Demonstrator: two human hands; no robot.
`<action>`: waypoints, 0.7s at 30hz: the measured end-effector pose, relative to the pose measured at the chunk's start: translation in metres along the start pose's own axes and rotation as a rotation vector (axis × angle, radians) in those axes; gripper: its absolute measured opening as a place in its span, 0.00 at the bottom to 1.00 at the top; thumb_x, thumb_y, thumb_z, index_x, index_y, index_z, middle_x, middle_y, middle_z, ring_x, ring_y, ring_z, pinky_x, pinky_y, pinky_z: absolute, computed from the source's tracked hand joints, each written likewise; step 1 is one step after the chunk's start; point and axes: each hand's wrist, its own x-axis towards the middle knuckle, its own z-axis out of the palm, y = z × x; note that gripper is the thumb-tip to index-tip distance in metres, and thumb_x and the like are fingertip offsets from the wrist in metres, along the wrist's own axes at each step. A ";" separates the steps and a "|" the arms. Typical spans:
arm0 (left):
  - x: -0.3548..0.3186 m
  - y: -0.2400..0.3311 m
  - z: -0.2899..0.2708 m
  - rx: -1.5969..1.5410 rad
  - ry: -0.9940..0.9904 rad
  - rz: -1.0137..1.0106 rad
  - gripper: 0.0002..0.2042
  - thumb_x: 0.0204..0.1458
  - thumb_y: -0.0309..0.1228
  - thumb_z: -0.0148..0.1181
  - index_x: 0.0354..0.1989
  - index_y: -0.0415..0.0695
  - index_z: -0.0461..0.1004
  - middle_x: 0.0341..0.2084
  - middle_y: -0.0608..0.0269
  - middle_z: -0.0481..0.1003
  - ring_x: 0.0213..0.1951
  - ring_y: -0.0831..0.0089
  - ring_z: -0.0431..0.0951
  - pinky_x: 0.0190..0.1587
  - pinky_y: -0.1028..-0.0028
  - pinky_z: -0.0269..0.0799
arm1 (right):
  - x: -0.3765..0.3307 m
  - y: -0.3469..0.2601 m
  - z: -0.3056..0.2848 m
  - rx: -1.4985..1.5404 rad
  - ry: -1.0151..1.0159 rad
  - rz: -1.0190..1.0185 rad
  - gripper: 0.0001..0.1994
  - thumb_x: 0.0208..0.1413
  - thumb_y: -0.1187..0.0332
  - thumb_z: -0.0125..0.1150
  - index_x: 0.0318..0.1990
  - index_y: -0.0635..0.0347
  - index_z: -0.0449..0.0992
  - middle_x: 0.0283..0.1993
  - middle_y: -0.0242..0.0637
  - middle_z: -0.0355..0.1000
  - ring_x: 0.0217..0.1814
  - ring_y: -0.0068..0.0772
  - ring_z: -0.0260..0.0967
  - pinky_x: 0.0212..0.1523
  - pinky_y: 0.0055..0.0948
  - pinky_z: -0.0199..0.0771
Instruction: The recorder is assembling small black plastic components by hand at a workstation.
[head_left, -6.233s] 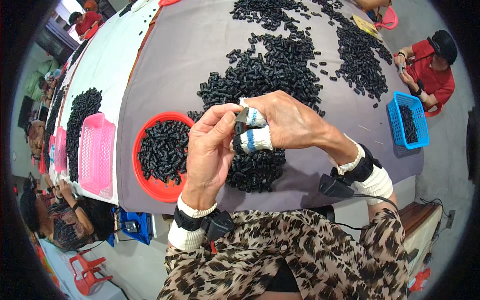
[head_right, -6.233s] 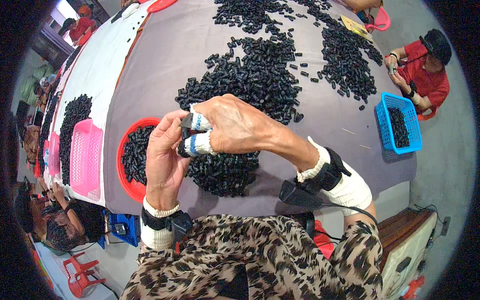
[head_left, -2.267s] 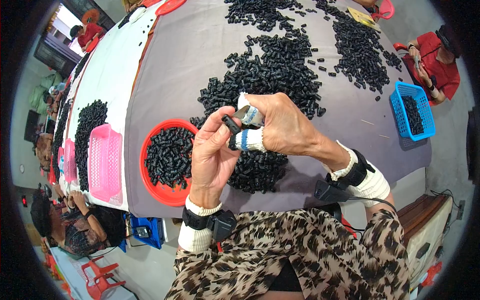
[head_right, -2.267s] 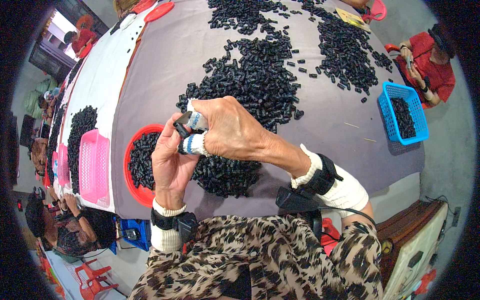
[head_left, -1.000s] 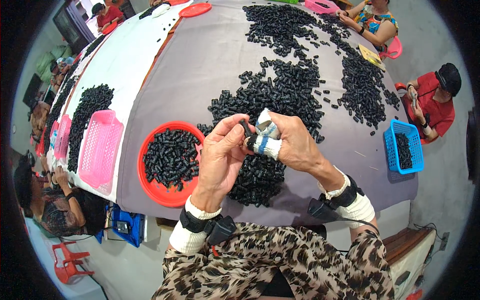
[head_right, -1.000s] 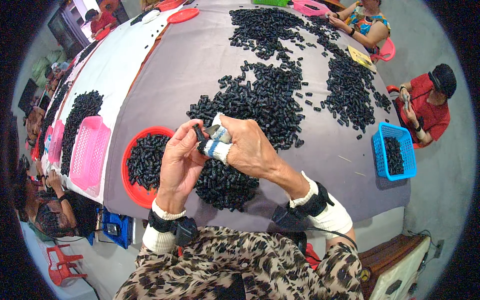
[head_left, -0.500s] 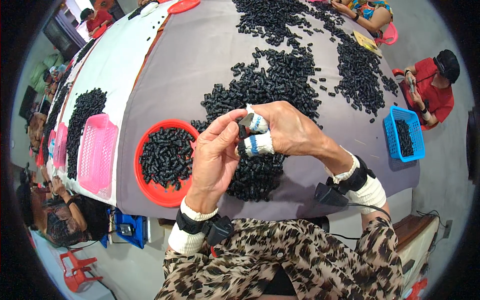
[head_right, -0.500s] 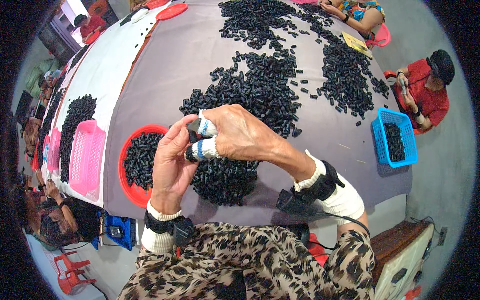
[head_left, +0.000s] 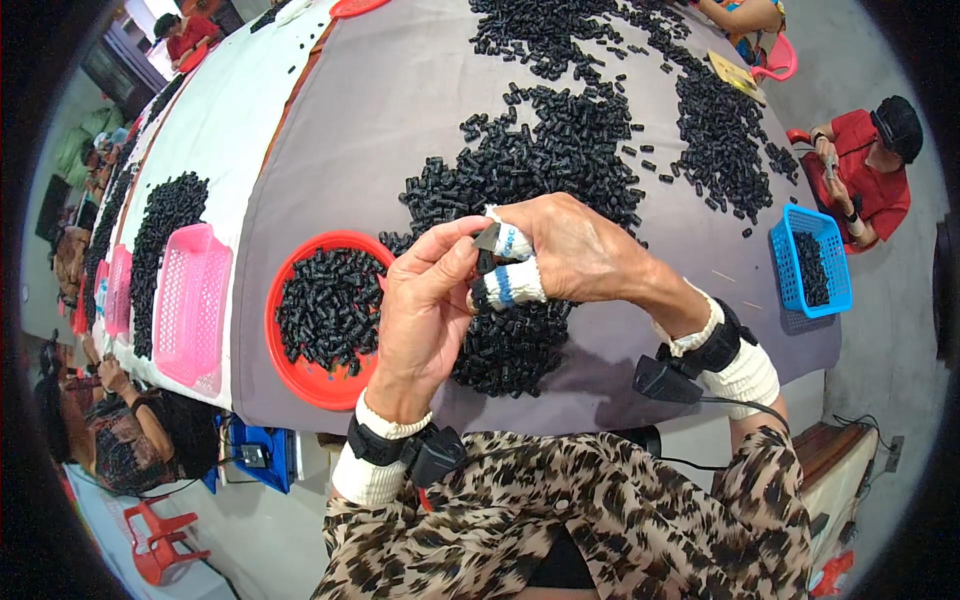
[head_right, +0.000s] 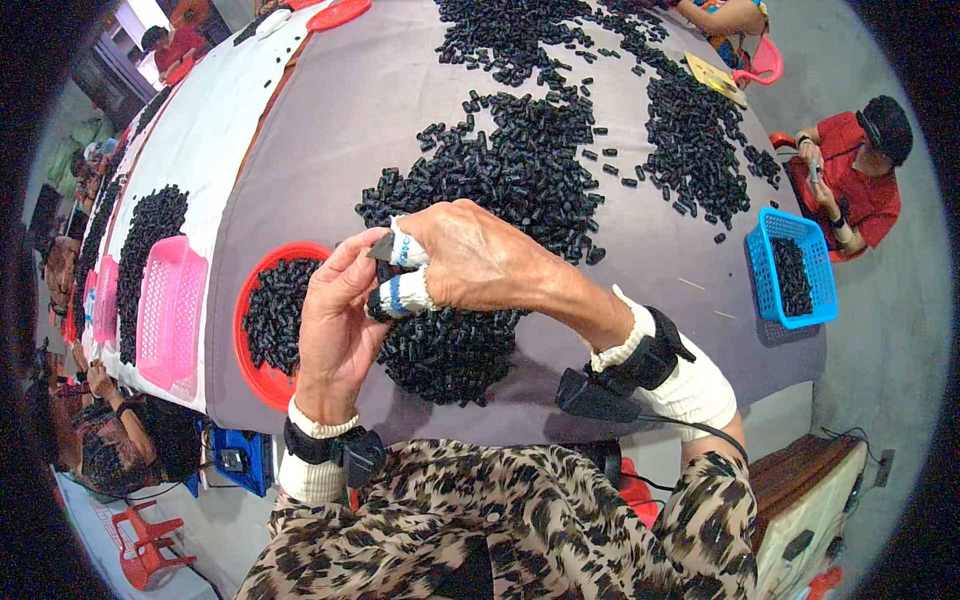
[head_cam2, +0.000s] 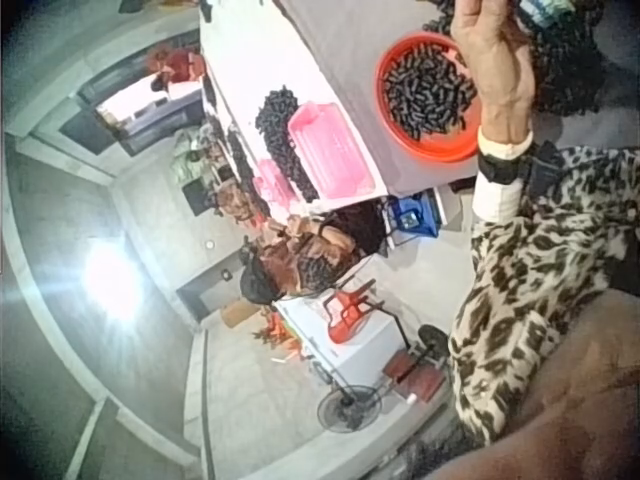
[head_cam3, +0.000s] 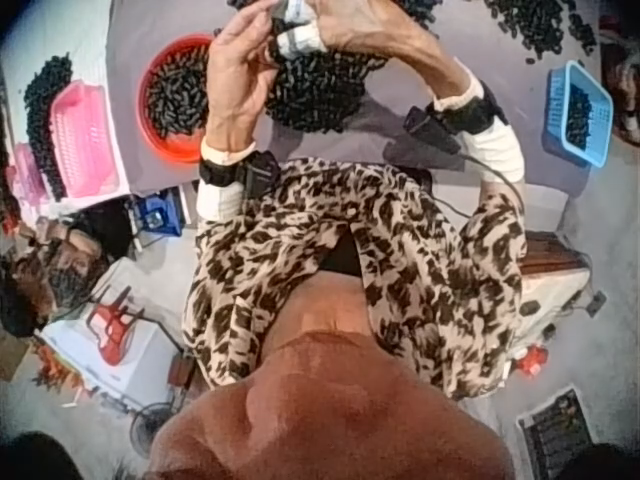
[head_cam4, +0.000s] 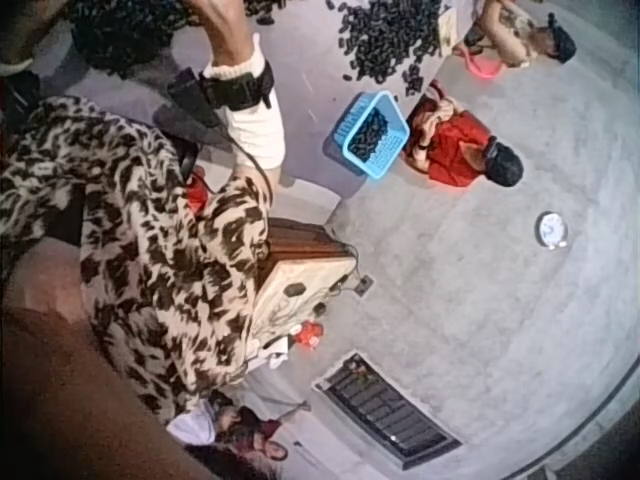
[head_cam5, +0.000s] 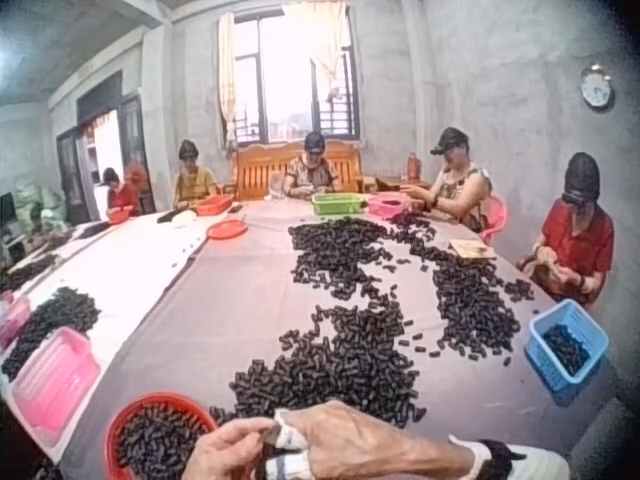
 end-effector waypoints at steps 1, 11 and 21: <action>0.000 0.000 -0.001 0.007 0.004 -0.003 0.11 0.54 0.26 0.52 0.44 0.37 0.70 0.34 0.63 0.75 0.33 0.80 0.75 0.33 0.81 0.73 | 0.001 0.002 0.002 -0.027 -0.014 0.013 0.16 0.42 0.63 0.63 0.37 0.63 0.71 0.27 0.40 0.72 0.28 0.31 0.68 0.32 0.30 0.67; 0.001 0.000 0.002 -0.122 -0.013 -0.042 0.11 0.54 0.27 0.51 0.43 0.36 0.70 0.33 0.62 0.75 0.34 0.78 0.75 0.36 0.79 0.72 | -0.003 -0.004 -0.001 0.078 0.108 -0.050 0.18 0.39 0.58 0.63 0.28 0.67 0.71 0.22 0.45 0.70 0.23 0.38 0.68 0.28 0.32 0.66; 0.000 0.000 0.000 -0.164 -0.051 -0.052 0.12 0.55 0.27 0.50 0.45 0.35 0.68 0.35 0.60 0.74 0.37 0.75 0.74 0.43 0.75 0.71 | -0.003 -0.004 -0.003 0.063 0.078 -0.058 0.19 0.37 0.57 0.63 0.27 0.69 0.71 0.21 0.46 0.69 0.23 0.41 0.68 0.28 0.33 0.66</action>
